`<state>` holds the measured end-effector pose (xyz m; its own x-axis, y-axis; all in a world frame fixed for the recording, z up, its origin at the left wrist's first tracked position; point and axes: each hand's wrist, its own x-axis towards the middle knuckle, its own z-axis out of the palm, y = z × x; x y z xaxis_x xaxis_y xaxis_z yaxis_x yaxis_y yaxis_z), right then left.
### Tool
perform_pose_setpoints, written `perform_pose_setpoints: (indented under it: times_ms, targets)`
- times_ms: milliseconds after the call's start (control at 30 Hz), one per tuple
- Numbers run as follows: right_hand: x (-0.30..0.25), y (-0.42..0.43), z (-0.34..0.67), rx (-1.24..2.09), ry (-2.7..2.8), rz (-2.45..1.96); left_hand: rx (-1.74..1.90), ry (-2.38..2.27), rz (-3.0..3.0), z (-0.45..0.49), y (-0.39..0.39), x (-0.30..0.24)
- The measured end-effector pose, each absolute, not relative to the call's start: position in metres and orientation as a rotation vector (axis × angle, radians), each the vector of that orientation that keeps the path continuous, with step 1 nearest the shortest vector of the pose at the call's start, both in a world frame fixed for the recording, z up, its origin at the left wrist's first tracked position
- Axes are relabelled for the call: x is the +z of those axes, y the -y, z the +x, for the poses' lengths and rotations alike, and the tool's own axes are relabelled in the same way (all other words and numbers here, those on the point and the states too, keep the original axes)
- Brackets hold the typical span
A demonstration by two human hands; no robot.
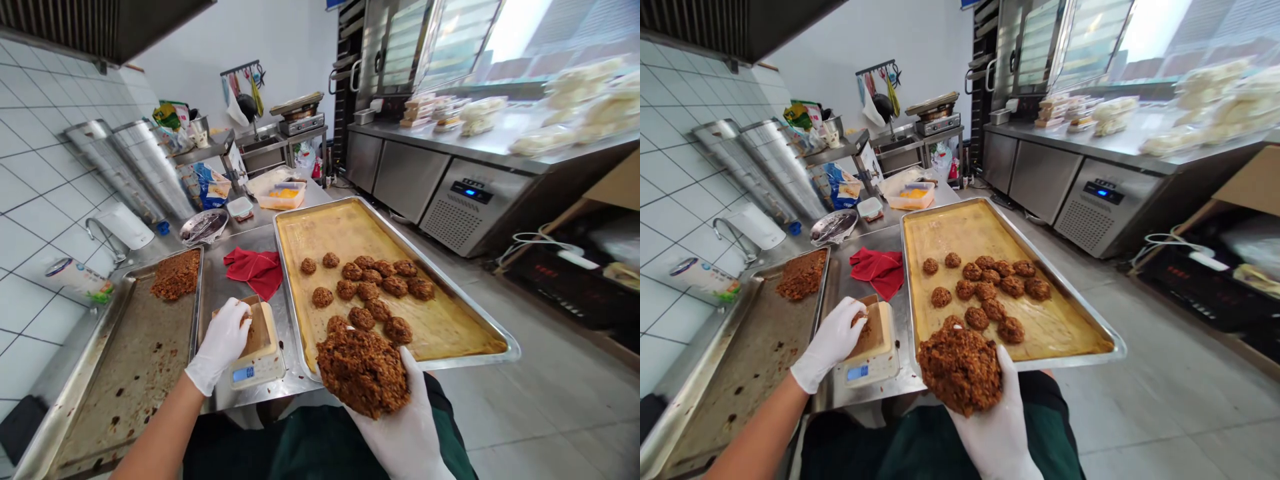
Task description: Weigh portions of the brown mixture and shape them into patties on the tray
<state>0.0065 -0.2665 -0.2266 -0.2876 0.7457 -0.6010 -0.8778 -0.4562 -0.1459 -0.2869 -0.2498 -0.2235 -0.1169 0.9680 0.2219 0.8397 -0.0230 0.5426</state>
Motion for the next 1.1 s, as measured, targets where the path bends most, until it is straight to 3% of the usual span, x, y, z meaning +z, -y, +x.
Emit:
perform_pose_setpoints:
  times_ms: [167, 367, 600, 1100]
  targets:
    - [-0.242, 0.271, 0.008, 1.838, -0.126, -0.773, 0.759, -1.936, 2.048, -0.297, 0.255, -0.214]
    - [-0.262, 0.272, 0.012, 1.832, 0.027, -0.648, 1.181, -2.202, 1.649, -0.331, 0.291, -0.186]
    - [-0.266, 0.266, 0.01, 1.801, 0.068, -0.73, 1.245, -2.109, 1.511, -0.337, 0.323, -0.199]
    - [-0.273, 0.272, -0.001, 1.677, 0.239, -0.802, 0.968, -2.244, 1.796, -0.334, 0.313, -0.2]
